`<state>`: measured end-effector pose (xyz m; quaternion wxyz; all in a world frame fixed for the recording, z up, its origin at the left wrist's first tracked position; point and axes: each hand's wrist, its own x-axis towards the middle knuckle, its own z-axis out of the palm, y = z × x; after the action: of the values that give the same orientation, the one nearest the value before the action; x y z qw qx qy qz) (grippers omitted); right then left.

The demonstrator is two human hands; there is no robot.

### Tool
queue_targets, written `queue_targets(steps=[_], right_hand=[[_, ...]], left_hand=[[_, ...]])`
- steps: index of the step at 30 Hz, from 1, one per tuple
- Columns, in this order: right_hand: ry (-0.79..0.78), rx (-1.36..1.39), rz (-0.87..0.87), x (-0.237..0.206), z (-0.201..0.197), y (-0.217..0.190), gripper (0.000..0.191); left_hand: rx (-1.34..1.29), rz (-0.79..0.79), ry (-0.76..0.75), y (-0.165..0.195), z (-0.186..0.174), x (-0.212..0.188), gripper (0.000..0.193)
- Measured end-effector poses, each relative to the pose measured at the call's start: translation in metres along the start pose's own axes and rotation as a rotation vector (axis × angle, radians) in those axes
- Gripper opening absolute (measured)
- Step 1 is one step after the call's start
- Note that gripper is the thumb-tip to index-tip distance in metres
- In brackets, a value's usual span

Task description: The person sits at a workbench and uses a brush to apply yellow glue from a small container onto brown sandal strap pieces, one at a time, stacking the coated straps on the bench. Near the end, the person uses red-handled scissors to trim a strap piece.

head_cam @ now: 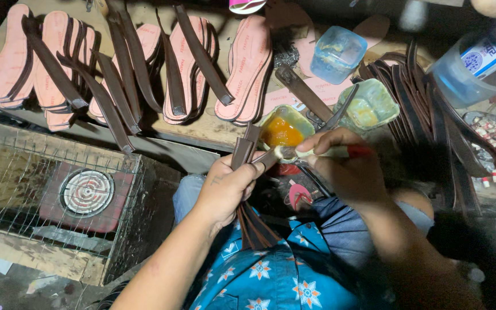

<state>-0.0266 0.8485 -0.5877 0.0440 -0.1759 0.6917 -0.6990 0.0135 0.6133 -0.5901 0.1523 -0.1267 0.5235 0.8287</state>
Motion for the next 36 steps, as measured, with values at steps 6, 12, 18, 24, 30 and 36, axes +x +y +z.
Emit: queue_targets(steps=[6,12,18,24,30,36], right_hand=[[0.085,-0.071,-0.072,-0.012,0.016,-0.005,0.024],[0.157,-0.056,-0.146,-0.014,0.028,-0.006,0.024],[0.054,-0.208,-0.258,-0.003,0.022,-0.009,0.024],[-0.008,-0.453,-0.451,-0.002,0.021,-0.021,0.01],[-0.271,-0.498,0.0,-0.012,0.06,-0.033,0.015],[-0.015,-0.465,-0.139,0.004,0.031,-0.044,0.011]], left_hand=[[-0.076,0.008,-0.003,0.005,-0.002,-0.003,0.026],[-0.099,0.011,0.004,0.008,-0.005,-0.006,0.025],[0.006,0.052,-0.072,0.005,-0.008,-0.011,0.031],[-0.146,0.096,0.005,0.012,-0.009,-0.014,0.027],[-0.208,0.184,-0.114,0.01,0.01,-0.029,0.026],[0.311,0.147,-0.274,0.007,-0.002,-0.044,0.024]])
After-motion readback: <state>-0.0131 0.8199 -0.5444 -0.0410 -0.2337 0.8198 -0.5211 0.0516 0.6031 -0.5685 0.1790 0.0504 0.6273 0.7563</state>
